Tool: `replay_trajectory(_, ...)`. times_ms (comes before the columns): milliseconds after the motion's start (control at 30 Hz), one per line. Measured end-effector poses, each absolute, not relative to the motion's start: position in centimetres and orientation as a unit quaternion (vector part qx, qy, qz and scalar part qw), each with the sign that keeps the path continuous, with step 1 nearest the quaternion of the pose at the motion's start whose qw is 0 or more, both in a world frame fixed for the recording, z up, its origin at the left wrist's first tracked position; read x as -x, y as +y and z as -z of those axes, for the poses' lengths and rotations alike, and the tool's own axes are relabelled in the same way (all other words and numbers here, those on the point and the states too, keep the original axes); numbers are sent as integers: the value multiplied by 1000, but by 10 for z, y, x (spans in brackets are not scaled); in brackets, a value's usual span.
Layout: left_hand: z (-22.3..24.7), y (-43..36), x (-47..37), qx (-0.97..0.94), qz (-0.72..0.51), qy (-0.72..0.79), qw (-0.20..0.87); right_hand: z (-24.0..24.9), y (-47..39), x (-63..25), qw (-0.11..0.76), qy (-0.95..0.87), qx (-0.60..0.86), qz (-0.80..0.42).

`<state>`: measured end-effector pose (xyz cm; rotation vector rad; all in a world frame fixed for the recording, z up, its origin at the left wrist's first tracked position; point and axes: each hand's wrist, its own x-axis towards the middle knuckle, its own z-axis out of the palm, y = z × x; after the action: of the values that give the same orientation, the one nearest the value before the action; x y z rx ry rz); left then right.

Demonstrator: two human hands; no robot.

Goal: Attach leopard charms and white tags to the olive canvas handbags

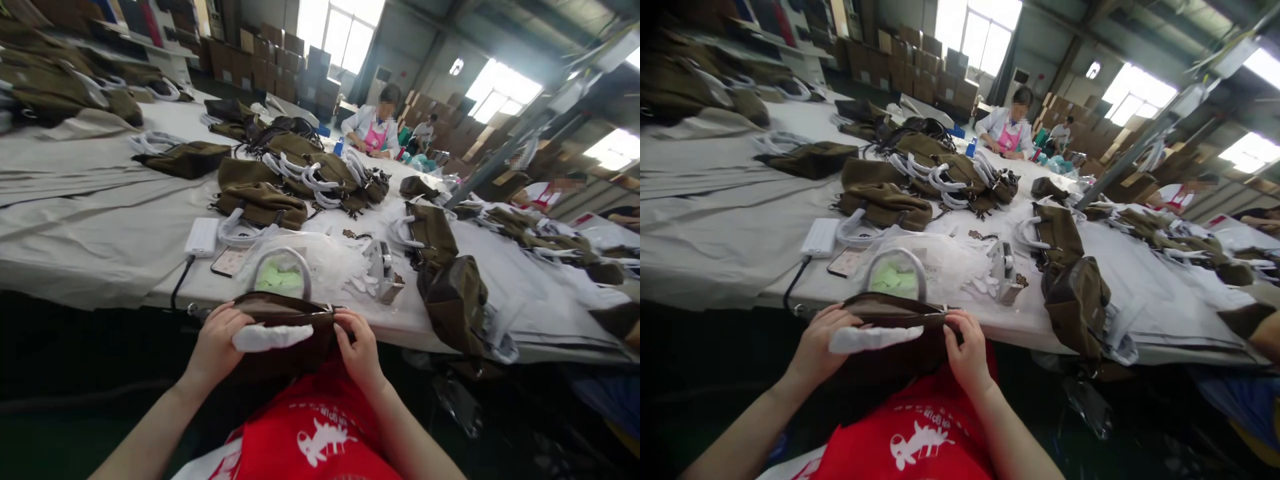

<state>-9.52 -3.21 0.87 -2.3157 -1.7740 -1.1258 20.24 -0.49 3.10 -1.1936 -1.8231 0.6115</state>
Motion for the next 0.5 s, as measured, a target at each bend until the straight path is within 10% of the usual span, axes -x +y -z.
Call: replay_trajectory(500, 10, 40, 96, 632, 178, -754, 11, -55, 121, -236, 366, -786, 487, -111)
